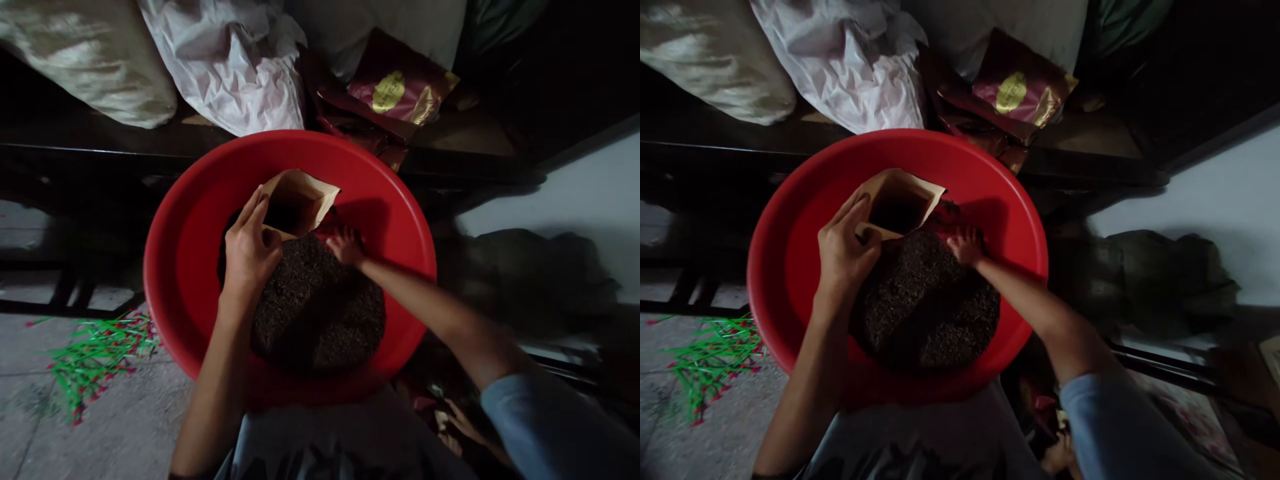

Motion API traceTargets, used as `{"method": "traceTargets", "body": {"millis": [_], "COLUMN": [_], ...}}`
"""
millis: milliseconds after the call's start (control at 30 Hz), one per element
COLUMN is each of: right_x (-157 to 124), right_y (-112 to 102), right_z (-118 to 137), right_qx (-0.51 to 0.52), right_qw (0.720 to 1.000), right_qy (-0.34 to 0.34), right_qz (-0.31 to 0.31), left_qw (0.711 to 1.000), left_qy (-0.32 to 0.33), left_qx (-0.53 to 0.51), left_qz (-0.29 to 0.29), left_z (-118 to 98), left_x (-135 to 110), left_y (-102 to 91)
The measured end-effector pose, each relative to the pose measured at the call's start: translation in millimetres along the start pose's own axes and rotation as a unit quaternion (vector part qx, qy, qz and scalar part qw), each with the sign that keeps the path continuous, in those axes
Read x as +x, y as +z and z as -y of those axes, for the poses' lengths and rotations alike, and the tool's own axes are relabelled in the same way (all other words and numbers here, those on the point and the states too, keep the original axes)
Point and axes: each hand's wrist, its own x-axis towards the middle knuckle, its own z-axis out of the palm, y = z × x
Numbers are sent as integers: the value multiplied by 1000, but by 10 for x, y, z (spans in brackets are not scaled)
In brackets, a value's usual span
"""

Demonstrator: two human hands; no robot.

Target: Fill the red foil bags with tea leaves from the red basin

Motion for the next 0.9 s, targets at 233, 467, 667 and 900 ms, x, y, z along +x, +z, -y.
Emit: {"method": "traceTargets", "body": {"millis": [233,467,667,900], "right_x": [-379,-935,-704,93], "right_y": [272,-247,-1384,-1458], "right_z": [582,694,1024,561], "right_qx": [260,224,292,139], "right_qw": [931,957,899,929], "right_qy": [-127,-152,-262,-196], "right_qz": [223,105,-192,-282], "left_qw": [1000,1000,996,998], "left_qy": [6,11,43,-15], "left_qx": [-4,-7,-37,-41], "left_qz": [3,19,64,38], "left_z": [-11,47,31,85], "left_x": [3,15,-14,18], "left_y": [-27,-45,-13,-16]}}
